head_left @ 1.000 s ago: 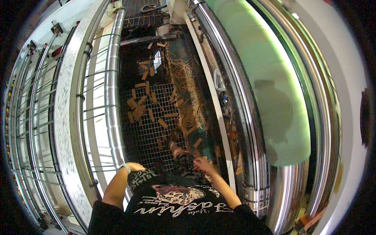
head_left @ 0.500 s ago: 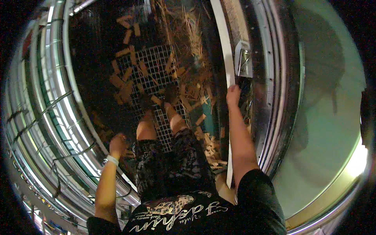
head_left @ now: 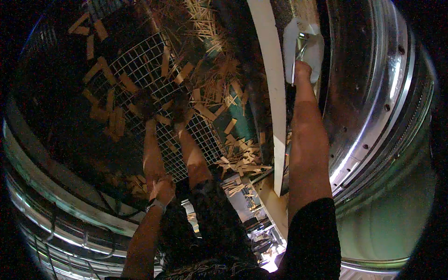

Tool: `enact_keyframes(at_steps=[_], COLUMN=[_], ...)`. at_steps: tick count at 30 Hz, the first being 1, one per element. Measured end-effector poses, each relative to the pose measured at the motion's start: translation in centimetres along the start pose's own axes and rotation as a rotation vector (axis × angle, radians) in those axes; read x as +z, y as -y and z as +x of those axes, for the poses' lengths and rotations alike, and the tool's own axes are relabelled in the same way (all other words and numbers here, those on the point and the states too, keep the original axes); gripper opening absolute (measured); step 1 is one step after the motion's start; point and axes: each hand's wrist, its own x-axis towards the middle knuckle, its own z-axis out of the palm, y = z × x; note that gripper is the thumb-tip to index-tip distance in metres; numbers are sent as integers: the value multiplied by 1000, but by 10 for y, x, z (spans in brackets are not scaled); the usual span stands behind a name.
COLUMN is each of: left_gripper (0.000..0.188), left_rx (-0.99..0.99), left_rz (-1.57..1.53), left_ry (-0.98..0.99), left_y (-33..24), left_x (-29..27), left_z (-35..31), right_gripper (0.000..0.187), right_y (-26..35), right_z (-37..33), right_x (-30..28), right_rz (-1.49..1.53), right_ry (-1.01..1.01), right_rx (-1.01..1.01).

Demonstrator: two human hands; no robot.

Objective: The person reads a document and then uses a hex key to loosen or tighten bolts on an industrial roller. They use a rubber mallet to tap metal components, mark a surface with a marker, and move a heavy cylindrical machine part by hand along a track.

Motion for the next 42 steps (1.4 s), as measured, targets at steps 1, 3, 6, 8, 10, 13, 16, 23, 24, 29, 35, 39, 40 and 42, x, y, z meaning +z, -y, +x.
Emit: enact_keyframes(at_steps=[1,3,6,8,10,13,16,23,24,29,35,39,40,42], left_gripper=[36,32,29,28,28,28,27,26,27,26,26,33,34,36], left_rx=[26,-201,-20,83,-7,-85,65,-145,-104,-48,-181,-360,-403,-168], left_rz=[35,9,-132,-150,-57,64,163,68,47,-19,29,8,4,-125], left_ry=[11,397,238,124,230,277,109,205,158,95,238,313,329,85], left_y=[5,16,21,19,16,10,2,-15,-16,-13,-6,1,4,10], left_x=[-2,-22,-59,-72,-74,-67,-64,-87,-89,-86,-76,-68,-66,-65], left_z=[-1,0,4,5,5,6,10,18,18,20,27,29,29,25], right_gripper=[22,22,38,54,56,53,44,30,28,26,24,24,24,22], right_y=[0,9,41,62,76,79,70,69,74,105,117,115,114,115], right_z=[2,-1,-18,-35,-47,-50,-36,-32,-35,-26,-13,-29,-35,-46], right_x=[-3,-16,-29,-19,-12,-9,-17,-10,-14,-13,-20,-25,-26,-24], right_rz=[66,539,87,-527,-536,-439,-409,-463,-283,33,-371,-418,-449,-550], right_ry=[34,90,149,-227,-440,-448,-207,-463,-398,-377,-249,-284,-294,-347], right_rx=[0,252,107,17,49,-30,85,-247,-246,-352,-135,-47,-27,77])
